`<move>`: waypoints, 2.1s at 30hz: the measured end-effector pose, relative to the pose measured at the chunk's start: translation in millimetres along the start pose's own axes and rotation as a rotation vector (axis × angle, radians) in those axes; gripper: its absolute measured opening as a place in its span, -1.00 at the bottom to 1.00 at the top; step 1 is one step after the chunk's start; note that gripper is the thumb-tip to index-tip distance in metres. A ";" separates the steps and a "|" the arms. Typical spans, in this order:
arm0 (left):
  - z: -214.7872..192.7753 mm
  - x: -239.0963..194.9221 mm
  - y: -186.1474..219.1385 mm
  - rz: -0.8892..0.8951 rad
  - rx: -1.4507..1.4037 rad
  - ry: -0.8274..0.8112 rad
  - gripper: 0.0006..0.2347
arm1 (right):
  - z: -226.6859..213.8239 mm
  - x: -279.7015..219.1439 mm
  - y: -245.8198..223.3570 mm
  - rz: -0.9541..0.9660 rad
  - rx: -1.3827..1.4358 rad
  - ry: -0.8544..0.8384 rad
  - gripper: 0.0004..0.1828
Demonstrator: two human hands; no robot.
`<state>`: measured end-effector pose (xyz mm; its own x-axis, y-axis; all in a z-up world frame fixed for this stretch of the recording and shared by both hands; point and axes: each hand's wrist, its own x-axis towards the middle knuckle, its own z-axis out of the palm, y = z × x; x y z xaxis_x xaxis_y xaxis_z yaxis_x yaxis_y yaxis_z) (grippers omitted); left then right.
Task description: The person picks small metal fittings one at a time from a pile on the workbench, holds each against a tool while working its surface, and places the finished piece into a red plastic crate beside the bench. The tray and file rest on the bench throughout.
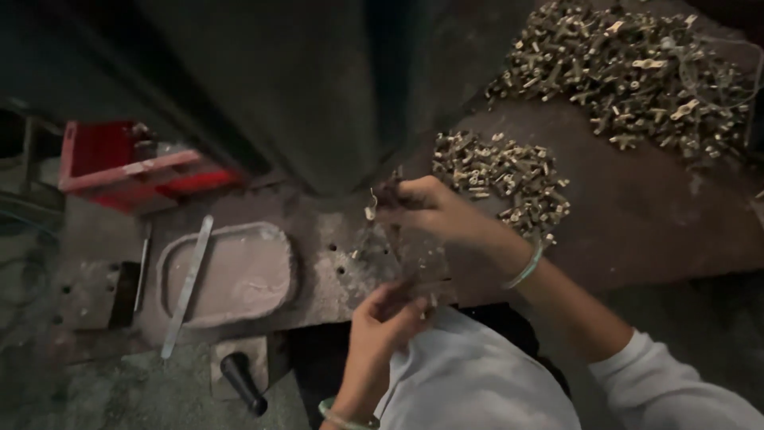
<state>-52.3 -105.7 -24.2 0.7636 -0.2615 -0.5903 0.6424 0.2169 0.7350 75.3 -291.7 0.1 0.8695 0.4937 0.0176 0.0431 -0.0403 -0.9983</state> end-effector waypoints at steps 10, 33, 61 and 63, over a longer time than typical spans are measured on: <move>-41.1 38.7 -10.5 1.368 1.363 0.217 -0.55 | 1.3 6.5 -6.2 -0.103 -0.153 0.039 -0.81; 139.0 199.0 -38.5 1.176 1.292 -0.020 -0.90 | 46.0 -8.0 27.0 -0.071 0.078 0.354 -0.75; -134.2 6.8 47.0 0.789 1.314 0.652 -0.77 | 54.7 -18.6 25.3 0.017 0.135 0.519 -0.81; -138.1 15.1 49.0 0.764 1.101 0.622 -0.79 | 45.3 -17.7 34.5 -0.027 0.082 0.422 -0.81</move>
<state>-0.4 30.9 -43.2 0.9737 0.0832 0.2122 -0.0729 -0.7684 0.6359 39.1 -262.5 -37.2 0.9944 0.0939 0.0488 0.0446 0.0455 -0.9980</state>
